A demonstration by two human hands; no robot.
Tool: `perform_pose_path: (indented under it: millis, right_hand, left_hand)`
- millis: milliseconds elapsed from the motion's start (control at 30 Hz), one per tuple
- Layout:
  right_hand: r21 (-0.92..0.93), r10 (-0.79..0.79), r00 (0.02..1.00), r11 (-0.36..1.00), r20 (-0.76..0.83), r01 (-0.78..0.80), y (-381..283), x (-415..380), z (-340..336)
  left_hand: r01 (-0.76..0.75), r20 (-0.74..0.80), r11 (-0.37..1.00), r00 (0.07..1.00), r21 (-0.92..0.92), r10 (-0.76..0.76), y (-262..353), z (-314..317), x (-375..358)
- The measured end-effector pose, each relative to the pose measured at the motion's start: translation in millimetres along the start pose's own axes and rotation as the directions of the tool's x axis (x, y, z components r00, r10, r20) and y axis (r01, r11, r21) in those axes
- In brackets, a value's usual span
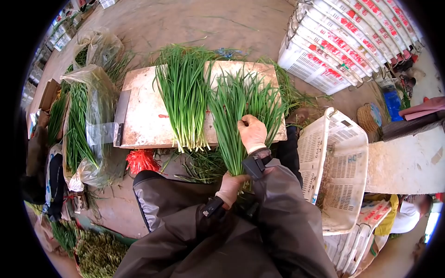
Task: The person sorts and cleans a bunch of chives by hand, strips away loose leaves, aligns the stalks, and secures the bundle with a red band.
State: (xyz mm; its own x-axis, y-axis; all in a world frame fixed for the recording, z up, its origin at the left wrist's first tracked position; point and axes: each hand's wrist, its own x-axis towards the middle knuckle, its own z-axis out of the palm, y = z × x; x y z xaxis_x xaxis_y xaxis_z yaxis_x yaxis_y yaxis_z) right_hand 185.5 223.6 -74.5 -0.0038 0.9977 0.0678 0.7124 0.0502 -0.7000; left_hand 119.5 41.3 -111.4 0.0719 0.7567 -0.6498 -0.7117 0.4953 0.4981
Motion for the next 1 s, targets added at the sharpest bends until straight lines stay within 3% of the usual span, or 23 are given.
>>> perform_pose_path:
  millis: [233, 333, 733, 833, 933, 1000]
  right_hand:
    - [0.29, 0.012, 0.997, 0.957, 0.075, -0.033, 7, 5, 5]
    - [0.328, -0.055, 0.996, 0.944, 0.074, 0.028, 5, 6, 6]
    - [0.619, -0.074, 0.976, 0.782, 0.203, -0.07, 17, 15, 6]
    - [0.559, -0.059, 0.954, 0.82, 0.295, -0.122, 10, 14, -5]
    - [0.501, -0.169, 0.942, 0.866, 0.29, 0.001, -5, 1, -13]
    - [0.472, -0.15, 0.93, 0.881, 0.336, -0.028, -28, -14, -24]
  left_hand:
    - [-0.013, 0.0, 1.0, 1.0, -0.008, 0.013, 0, -1, 0]
    - [-0.005, -0.014, 1.0, 1.0, 0.002, 0.005, 0, 0, 0]
    - [-0.015, -0.026, 1.0, 1.0, -0.015, 0.014, 0, 1, 1]
    - [-0.015, -0.029, 0.999, 0.999, -0.034, 0.014, 1, 1, -1]
    - [-0.011, -0.015, 0.999, 1.0, -0.052, 0.011, -1, 1, 1]
    - [-0.02, -0.013, 0.998, 1.0, -0.065, 0.02, -4, -1, 3]
